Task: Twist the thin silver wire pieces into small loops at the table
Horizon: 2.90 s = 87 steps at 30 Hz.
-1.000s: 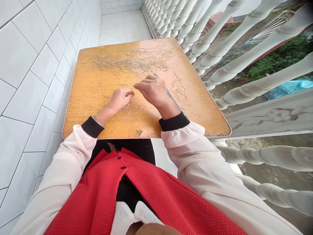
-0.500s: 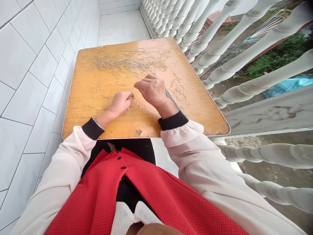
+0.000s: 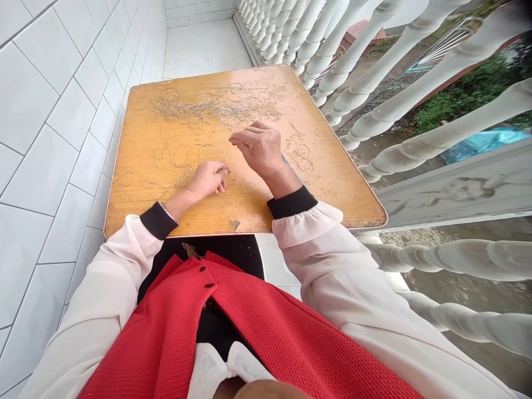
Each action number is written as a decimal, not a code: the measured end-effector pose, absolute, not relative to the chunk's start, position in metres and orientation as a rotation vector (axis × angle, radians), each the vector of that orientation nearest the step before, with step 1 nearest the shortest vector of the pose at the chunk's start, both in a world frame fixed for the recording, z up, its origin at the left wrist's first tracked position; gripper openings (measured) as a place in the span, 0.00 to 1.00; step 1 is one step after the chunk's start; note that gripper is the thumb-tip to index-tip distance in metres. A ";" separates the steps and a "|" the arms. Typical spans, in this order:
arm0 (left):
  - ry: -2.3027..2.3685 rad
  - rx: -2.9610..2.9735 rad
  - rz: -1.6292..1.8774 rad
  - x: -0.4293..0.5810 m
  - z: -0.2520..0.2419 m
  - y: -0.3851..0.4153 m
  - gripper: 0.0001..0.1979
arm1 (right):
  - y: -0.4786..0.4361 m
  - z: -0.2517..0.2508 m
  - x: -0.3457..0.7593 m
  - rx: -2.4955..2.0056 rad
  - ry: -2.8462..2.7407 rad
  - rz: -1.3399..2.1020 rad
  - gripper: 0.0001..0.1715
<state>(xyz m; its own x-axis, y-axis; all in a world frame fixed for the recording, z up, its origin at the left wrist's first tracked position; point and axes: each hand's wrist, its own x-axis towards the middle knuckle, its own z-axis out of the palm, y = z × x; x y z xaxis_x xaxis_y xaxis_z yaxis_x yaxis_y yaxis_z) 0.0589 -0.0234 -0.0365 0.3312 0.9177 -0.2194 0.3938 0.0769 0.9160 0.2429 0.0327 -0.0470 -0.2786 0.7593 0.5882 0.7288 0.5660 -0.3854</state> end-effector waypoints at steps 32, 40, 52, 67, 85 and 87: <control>1.125 1.392 0.826 0.038 -0.022 -0.001 0.07 | 0.031 -0.043 0.240 -1.051 -1.932 0.273 0.19; 1.076 1.399 0.845 0.031 -0.026 0.005 0.09 | 0.040 -0.051 0.242 -1.123 -1.673 0.421 0.20; 0.996 1.401 0.819 0.031 -0.023 0.002 0.07 | 0.025 -0.048 0.227 -1.128 -1.945 0.212 0.19; 1.009 1.325 0.935 0.035 -0.016 0.001 0.14 | 0.019 -0.052 0.220 -1.099 -2.021 -0.008 0.21; 1.074 1.320 0.967 0.037 -0.018 0.000 0.13 | 0.021 -0.060 0.216 -1.237 -1.839 0.133 0.18; 1.083 1.313 0.964 0.036 -0.018 0.001 0.13 | 0.022 -0.059 0.219 -1.228 -1.791 0.168 0.18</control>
<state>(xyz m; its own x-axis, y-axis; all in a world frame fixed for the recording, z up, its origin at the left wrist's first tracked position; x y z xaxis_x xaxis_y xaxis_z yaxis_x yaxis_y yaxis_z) 0.0356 0.0010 -0.0178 0.2441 0.9680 -0.0577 0.0540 0.0459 0.9975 0.2186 0.0223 -0.0588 -0.0712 0.7915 0.6070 0.6644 0.4915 -0.5630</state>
